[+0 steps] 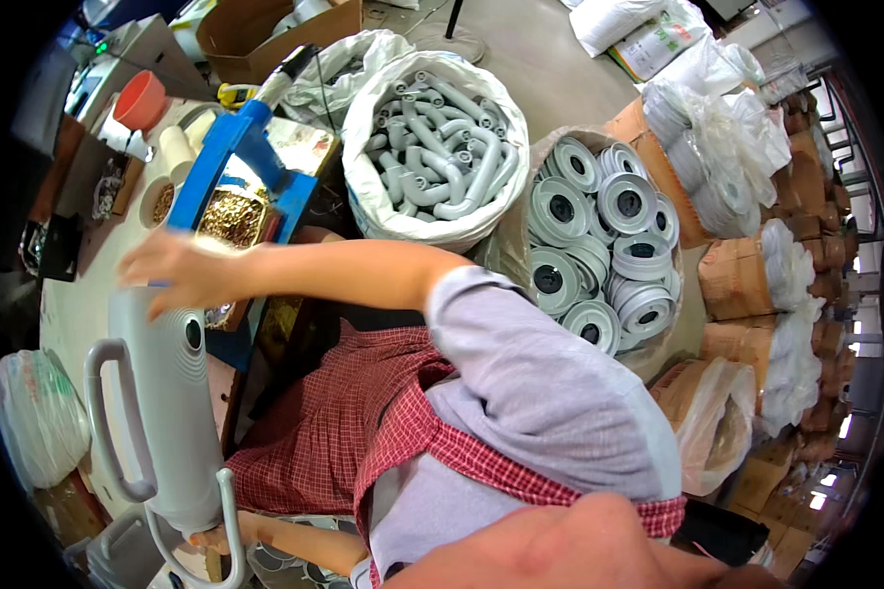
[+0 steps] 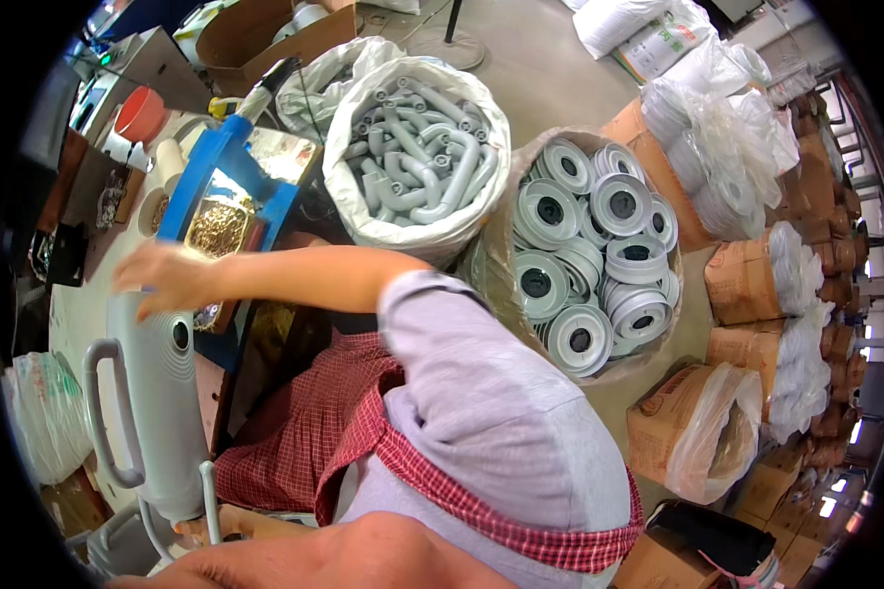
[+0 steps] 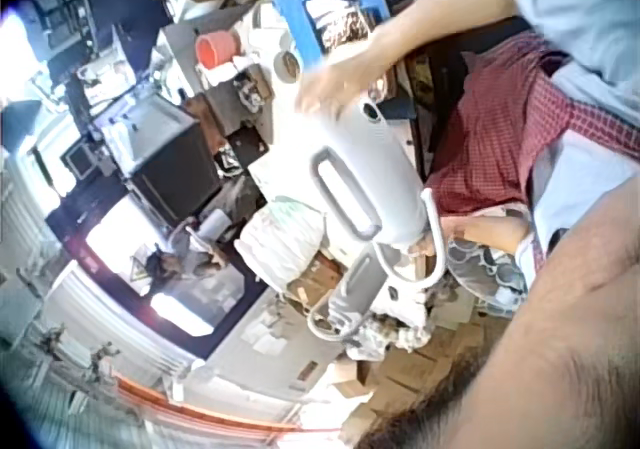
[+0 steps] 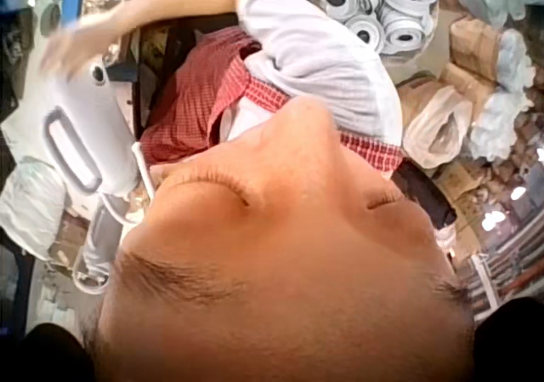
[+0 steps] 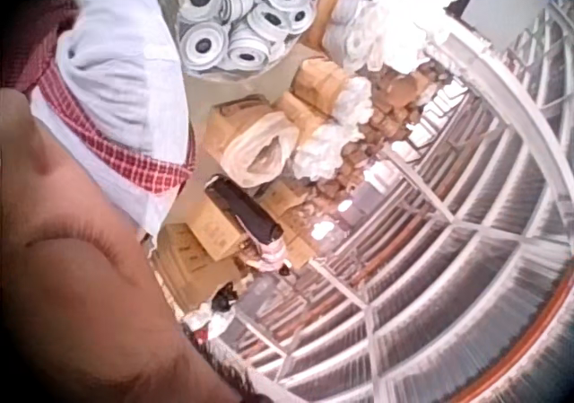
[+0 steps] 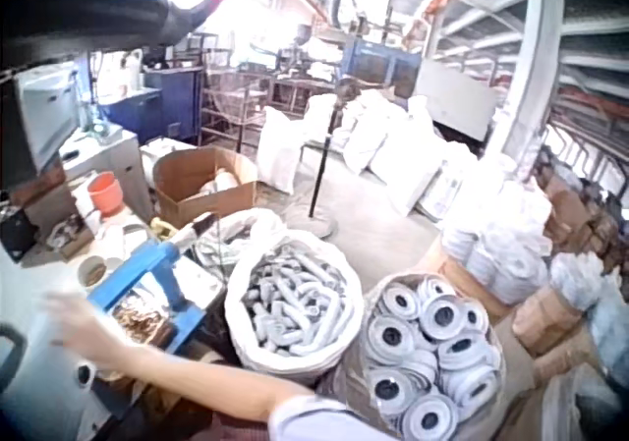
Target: The person assembles white electric kettles by inserting small metal components into the base of each kettle and then attaching the lid. The person handles kettles one at a time, placing finished units on the table.
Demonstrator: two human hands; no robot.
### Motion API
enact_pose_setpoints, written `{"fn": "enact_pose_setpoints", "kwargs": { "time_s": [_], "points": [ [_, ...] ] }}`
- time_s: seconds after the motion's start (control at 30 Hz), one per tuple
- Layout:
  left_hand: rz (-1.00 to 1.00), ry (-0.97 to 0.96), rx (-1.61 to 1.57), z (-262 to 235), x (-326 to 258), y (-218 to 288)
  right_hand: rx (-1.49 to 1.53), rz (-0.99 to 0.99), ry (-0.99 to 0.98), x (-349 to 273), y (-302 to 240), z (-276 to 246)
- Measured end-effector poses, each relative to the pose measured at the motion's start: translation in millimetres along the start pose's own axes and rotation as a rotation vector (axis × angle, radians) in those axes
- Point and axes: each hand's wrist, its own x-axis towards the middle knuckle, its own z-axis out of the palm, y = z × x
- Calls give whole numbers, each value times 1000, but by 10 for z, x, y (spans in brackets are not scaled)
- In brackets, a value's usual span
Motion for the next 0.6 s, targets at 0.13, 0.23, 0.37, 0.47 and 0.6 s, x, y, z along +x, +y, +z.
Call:
{"fn": "enact_pose_setpoints", "kwargs": {
  "time_s": [0.13,0.23,0.37,0.47,0.6],
  "points": [
    [5,20,32,-58,-84,41,-199,535,443,-1366,-179,-2254],
    [6,-7,52,41,-164,172,-617,875,1000,-3129,-494,-4339],
    [26,-19,61,149,-292,289,-1591,1499,1082,-5559,-1507,-5692],
    [7,-10,69,59,-390,338,-1310,1891,1120,-6149,-1743,-5693],
    [-70,-27,27,37,-518,129,-891,1790,1159,-6161,-2221,-5930]
  ]
}}
